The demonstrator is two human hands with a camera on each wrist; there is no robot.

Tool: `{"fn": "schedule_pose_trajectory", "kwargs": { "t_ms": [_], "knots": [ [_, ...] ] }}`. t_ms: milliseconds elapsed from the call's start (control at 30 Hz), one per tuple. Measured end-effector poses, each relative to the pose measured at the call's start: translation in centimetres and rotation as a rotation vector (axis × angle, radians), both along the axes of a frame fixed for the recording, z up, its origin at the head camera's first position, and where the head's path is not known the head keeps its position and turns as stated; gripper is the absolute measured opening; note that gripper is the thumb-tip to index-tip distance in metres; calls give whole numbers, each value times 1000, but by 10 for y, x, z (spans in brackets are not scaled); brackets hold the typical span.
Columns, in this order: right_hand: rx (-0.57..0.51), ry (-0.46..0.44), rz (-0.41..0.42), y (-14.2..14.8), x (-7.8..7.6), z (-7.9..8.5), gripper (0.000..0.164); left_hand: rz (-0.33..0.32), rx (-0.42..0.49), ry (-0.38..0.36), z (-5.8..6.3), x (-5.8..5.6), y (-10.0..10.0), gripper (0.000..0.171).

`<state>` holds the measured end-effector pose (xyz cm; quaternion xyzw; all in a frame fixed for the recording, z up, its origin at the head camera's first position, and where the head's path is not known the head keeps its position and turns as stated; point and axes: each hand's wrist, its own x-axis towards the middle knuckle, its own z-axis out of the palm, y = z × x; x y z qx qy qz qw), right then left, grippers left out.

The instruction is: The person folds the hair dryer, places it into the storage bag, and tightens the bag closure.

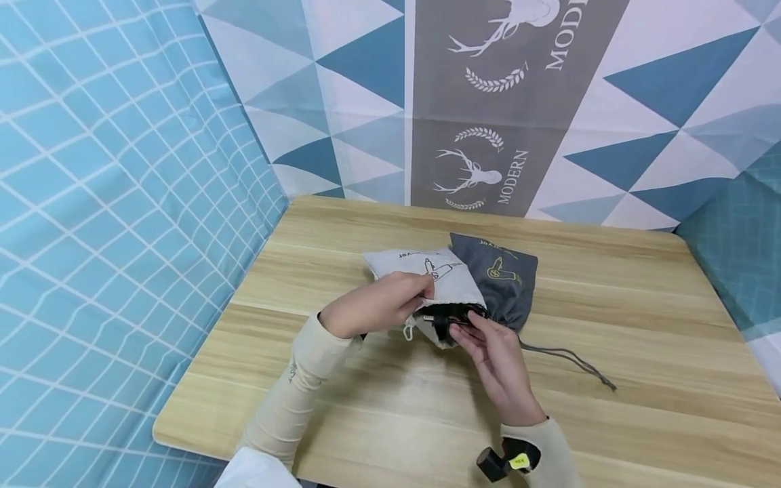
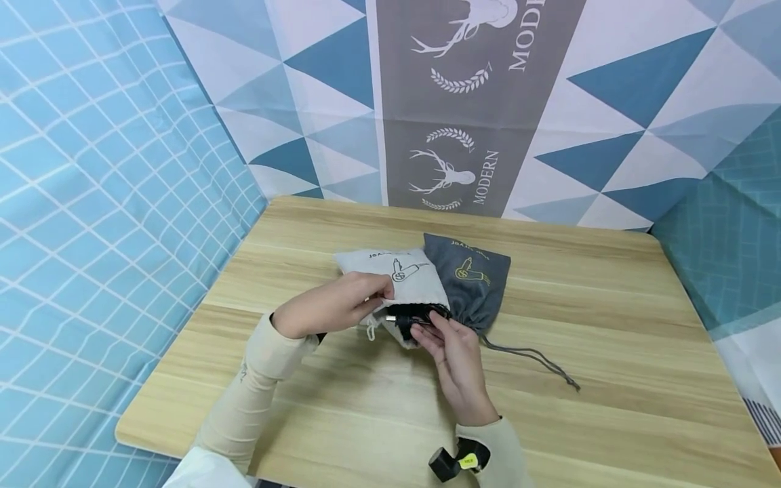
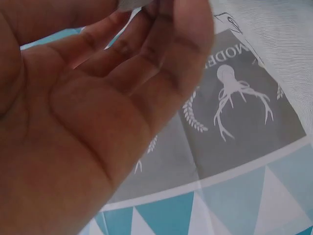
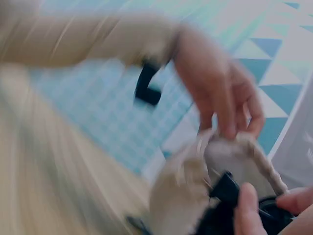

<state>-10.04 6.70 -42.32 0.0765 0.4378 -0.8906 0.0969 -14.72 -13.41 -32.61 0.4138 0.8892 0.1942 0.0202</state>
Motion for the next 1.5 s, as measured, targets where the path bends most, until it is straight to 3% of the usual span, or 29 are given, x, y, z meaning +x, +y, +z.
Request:
{"fn": "schedule_pose_trajectory", "kwargs": {
  "t_ms": [67,167,300,467,533,633,867,967,1233,1400,1500],
  "knots": [
    [-134,-79,-14,-2,0,2,24,-10,-15,-4,-1,2,2,12],
    [-225,-128,-7,-7,0,5,17,-31,-9,-7,-2,3,4,11],
    [-194,-139,0,-7,0,7,18,-40,-7,-12,-1,5,2,12],
    [-135,-160,18,0,-5,12,24,27,-22,3,4,4,-6,17],
    [-160,-171,25,1,-6,14,24,34,-24,0,6,4,-7,18],
    [-200,-173,31,-3,-6,13,24,9,-8,1,6,5,-4,17],
    [-229,-47,27,-29,2,1,25,-99,48,4,1,14,11,12],
    [-183,-19,37,-37,1,-4,32,-134,38,22,1,18,14,12],
    [89,49,119,-33,1,-17,43,-97,24,26,3,15,8,13],
    [316,21,66,-30,-1,-19,41,-58,17,38,4,14,2,14],
    [366,-20,28,-30,1,-17,43,-34,17,42,2,15,-3,14]
  ]
}}
